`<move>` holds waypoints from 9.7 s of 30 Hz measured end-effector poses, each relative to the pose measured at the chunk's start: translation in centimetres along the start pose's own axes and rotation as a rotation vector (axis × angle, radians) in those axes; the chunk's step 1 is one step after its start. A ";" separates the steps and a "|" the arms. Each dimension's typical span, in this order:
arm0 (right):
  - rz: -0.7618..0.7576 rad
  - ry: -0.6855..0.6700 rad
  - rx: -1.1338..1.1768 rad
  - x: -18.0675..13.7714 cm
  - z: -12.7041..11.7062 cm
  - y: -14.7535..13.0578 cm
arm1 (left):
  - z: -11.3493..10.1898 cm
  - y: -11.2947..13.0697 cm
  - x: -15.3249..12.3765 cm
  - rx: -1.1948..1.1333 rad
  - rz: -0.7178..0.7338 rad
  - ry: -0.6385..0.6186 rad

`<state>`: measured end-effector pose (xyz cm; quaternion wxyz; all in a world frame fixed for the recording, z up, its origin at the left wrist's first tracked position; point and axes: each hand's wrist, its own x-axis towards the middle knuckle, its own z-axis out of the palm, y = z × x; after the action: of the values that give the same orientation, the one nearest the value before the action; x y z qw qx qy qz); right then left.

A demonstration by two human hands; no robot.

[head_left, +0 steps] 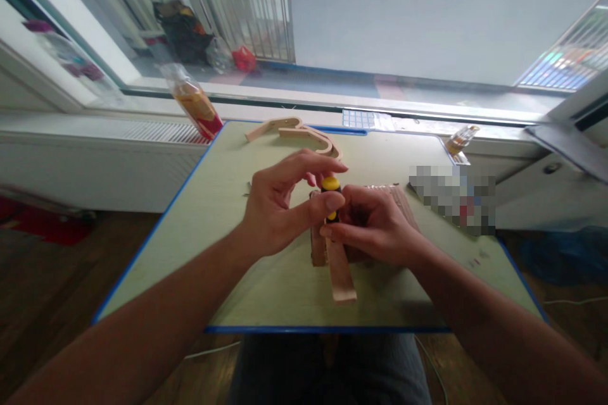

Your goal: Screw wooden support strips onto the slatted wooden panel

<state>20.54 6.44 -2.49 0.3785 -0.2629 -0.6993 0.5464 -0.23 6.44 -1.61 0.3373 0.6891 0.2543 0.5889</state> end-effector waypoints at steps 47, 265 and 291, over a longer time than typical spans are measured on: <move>-0.007 -0.053 0.070 0.2 -0.3 0.8 | 0.0 0.0 0.5 0.001 0.083 0.028; -0.022 -0.141 0.053 0.6 -1.0 -0.5 | -0.1 0.7 0.2 0.032 0.021 -0.112; 0.024 -0.066 0.066 0.2 -0.7 0.4 | -0.2 0.1 0.2 0.009 0.021 -0.087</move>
<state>20.94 7.08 -2.73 0.3570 -0.2405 -0.6899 0.5820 -0.38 6.50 -1.41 0.3387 0.7183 0.2349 0.5605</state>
